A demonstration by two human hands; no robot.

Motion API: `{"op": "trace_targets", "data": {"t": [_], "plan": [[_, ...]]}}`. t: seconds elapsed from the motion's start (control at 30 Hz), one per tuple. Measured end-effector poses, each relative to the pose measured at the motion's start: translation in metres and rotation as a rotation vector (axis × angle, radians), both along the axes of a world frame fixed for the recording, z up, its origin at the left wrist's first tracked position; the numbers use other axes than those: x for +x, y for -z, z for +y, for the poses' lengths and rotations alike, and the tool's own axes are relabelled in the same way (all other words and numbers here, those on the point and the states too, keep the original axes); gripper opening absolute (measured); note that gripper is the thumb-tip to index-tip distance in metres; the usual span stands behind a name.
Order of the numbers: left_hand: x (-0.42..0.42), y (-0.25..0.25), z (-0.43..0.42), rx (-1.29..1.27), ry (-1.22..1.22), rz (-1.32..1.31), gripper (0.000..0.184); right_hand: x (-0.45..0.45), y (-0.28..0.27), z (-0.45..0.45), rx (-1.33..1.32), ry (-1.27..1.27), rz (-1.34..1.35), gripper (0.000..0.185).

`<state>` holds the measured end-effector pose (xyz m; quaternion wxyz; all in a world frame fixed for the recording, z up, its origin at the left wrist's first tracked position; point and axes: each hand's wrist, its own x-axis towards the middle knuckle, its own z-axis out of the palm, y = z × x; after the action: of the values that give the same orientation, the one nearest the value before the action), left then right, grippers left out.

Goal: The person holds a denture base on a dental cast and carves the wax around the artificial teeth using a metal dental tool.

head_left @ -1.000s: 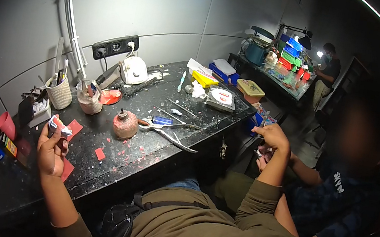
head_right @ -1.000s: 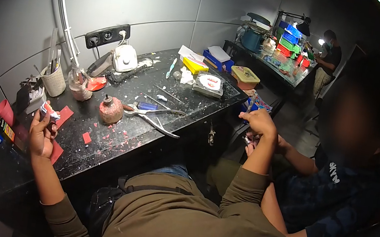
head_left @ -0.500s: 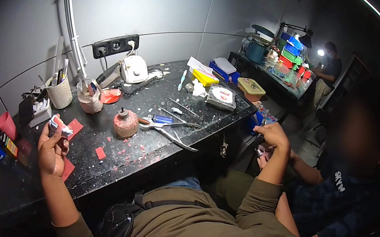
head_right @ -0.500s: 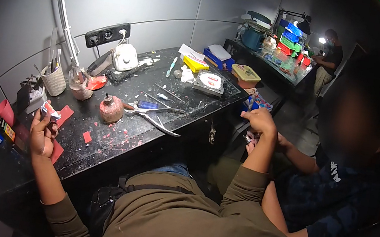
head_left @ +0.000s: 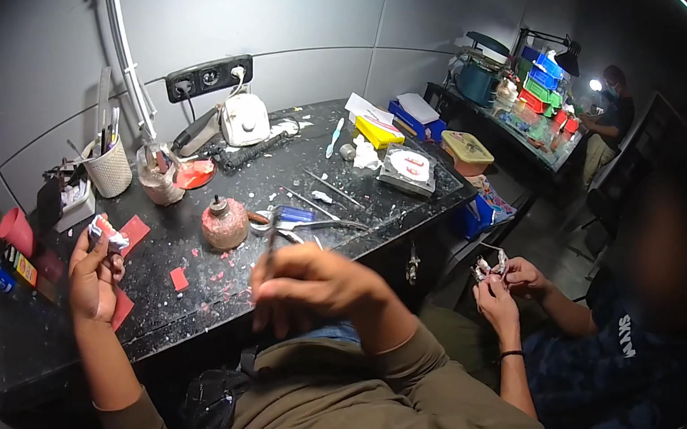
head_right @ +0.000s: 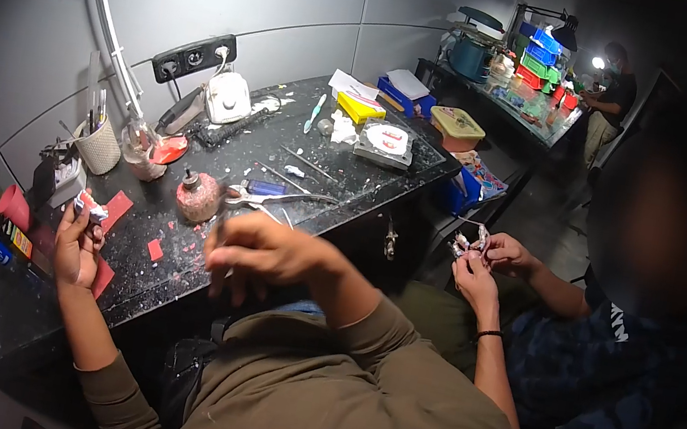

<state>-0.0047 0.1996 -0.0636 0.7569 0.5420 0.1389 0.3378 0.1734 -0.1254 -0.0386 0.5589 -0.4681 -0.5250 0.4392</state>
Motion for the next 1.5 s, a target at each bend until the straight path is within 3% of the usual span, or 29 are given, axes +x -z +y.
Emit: {"op": "trace_targets", "data": {"t": [0.03,0.07,0.23,0.33,0.53,0.67,0.73,0.9,1.03,1.2,1.27,1.3,1.5], "plan": [[0.001,0.0,0.001,-0.021,-0.014,0.004,0.041,-0.01,-0.005,0.004,-0.114,-0.05,0.094,0.016],[0.003,0.002,0.001,-0.045,-0.027,0.011,0.039,-0.012,0.015,0.015,-0.062,-0.117,0.124,0.016],[0.004,0.001,0.001,-0.06,-0.047,-0.013,0.021,-0.024,0.001,0.006,-0.07,-0.167,0.144,0.017],[0.003,0.004,0.011,-0.078,-0.059,-0.027,0.019,-0.019,0.019,0.011,-0.025,-0.157,0.233,0.018],[-0.001,-0.001,0.008,-0.048,-0.095,-0.138,0.017,-0.017,0.018,0.025,-0.013,-0.005,0.158,0.015],[-0.006,-0.017,-0.062,0.218,0.022,-0.202,0.026,-0.017,0.014,0.045,0.257,0.109,-0.035,0.005],[-0.012,-0.011,-0.093,0.257,0.037,-0.172,0.031,-0.016,0.009,0.048,0.517,0.209,-0.23,0.004],[-0.044,-0.019,-0.161,0.182,0.049,-0.09,0.043,-0.024,0.012,0.033,0.771,0.425,-0.048,0.008],[-0.059,-0.036,-0.192,0.18,0.014,-0.096,0.056,-0.026,0.012,0.015,0.749,0.449,0.122,0.013],[-0.066,-0.033,-0.191,0.318,0.139,-0.199,0.048,-0.032,0.004,0.01,0.748,0.446,0.105,0.02],[-0.066,-0.033,-0.191,0.417,0.128,-0.236,0.048,-0.035,0.004,0.008,0.704,0.445,0.067,0.02],[-0.064,-0.036,-0.2,0.32,0.024,-0.189,0.055,-0.038,0.002,0.006,0.673,0.443,0.035,0.019],[-0.057,-0.02,-0.195,0.389,-0.055,-0.153,0.049,-0.048,0.005,0.017,0.751,0.478,-0.174,0.017]]}}
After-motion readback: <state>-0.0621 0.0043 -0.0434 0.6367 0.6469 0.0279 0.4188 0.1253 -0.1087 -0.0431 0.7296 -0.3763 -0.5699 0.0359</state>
